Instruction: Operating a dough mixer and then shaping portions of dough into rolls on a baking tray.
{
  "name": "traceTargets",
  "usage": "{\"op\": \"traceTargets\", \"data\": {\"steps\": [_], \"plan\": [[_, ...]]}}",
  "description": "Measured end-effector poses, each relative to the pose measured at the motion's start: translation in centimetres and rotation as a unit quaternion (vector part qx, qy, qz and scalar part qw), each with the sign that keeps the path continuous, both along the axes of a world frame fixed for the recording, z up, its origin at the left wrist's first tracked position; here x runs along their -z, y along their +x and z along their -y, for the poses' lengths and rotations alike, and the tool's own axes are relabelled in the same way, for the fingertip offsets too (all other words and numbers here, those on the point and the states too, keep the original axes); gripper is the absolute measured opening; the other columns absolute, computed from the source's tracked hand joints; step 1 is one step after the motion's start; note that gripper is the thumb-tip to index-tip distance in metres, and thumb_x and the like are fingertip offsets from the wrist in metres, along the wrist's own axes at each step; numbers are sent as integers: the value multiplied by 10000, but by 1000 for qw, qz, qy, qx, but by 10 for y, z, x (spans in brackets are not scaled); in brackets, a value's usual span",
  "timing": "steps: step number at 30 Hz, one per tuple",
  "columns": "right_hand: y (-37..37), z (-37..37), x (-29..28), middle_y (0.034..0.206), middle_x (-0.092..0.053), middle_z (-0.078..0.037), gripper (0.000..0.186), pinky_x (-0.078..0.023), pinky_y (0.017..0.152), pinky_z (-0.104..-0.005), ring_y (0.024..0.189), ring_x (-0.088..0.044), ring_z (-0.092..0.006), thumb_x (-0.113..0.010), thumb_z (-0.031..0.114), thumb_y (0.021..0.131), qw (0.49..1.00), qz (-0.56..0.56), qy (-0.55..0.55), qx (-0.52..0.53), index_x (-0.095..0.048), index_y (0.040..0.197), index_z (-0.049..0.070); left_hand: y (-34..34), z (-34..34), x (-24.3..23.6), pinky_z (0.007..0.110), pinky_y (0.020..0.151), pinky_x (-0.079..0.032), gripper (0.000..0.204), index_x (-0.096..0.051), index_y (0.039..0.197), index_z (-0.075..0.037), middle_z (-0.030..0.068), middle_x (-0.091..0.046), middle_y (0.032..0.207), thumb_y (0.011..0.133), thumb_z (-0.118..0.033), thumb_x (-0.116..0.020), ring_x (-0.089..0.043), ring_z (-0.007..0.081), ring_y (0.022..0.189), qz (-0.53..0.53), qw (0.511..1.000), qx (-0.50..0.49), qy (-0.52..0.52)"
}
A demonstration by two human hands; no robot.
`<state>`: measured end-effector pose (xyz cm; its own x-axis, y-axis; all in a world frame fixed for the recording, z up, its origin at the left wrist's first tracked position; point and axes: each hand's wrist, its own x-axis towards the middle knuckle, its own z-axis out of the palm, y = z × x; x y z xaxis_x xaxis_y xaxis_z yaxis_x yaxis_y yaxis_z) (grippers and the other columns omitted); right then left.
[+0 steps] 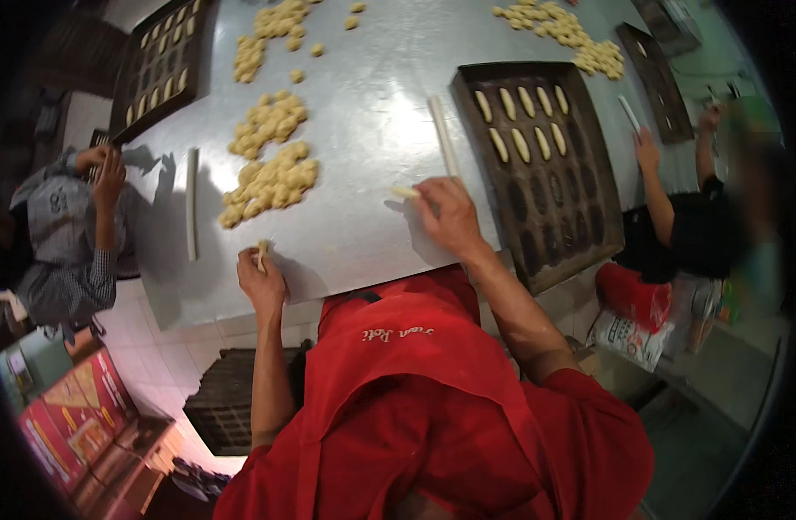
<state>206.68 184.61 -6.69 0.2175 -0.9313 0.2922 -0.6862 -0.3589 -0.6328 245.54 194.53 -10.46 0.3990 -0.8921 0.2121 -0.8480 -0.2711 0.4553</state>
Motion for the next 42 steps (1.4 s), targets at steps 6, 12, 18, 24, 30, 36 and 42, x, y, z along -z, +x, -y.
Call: {"op": "traceTargets", "data": {"steps": [6,12,18,24,30,36,42], "plan": [[-169,82,-64,1039,-710,-28,338,-553,737,-285,885,-662,-116,-739,110,1000,921,252,-73,289,-636,1314,38,-61,4,-49,358,758,-589,273,-631,1238,18,128,-680,951,991,-14,-518,-704,216,831,-369,907,-108,171],[-317,85,-5,1070,-722,-203,427,-575,816,-468,937,-709,-380,-802,210,946,888,-128,21,441,-637,1267,-19,-92,32,-43,336,749,-618,231,-645,1218,39,136,-697,1057,1027,-74,-581,-717,186,892,-522,848,-17,90],[-100,43,-29,1156,-754,-127,385,-580,819,-375,1023,-704,-214,-797,232,921,965,152,171,128,-738,1256,52,-159,64,-59,389,882,-642,290,-629,1311,14,139,-719,1188,1055,-121,-643,-742,243,1039,-674,718,72,157],[9,13,-23,1044,-748,-193,343,-583,745,-384,864,-721,-271,-710,210,996,970,103,201,-86,-695,1283,22,-163,79,-36,338,777,-608,306,-637,1305,8,84,-714,1074,1062,-178,-658,-712,172,941,-617,776,51,124],[17,34,-107,1074,-719,-186,314,-580,881,-330,982,-731,-332,-681,-10,936,941,319,-82,82,-619,1243,-25,-103,60,0,268,805,-550,322,-644,1327,-19,65,-694,1072,1023,-122,-668,-675,119,980,-547,833,-50,69],[31,74,-29,1405,-576,-331,672,-468,1126,-529,1319,-567,-478,-697,101,941,973,-176,120,85,-439,1548,-25,-182,101,-53,365,908,-574,543,-630,1417,-74,118,-740,1138,896,-77,-783,-726,262,1009,-435,854,169,228],[-12,44,31,1390,-576,-275,653,-496,1030,-519,1213,-592,-439,-740,132,924,956,-170,82,222,-480,1505,-16,-168,77,10,507,1065,-477,510,-607,1455,-129,44,-729,1301,966,-204,-729,-593,355,1315,72,918,385,-67]]}}
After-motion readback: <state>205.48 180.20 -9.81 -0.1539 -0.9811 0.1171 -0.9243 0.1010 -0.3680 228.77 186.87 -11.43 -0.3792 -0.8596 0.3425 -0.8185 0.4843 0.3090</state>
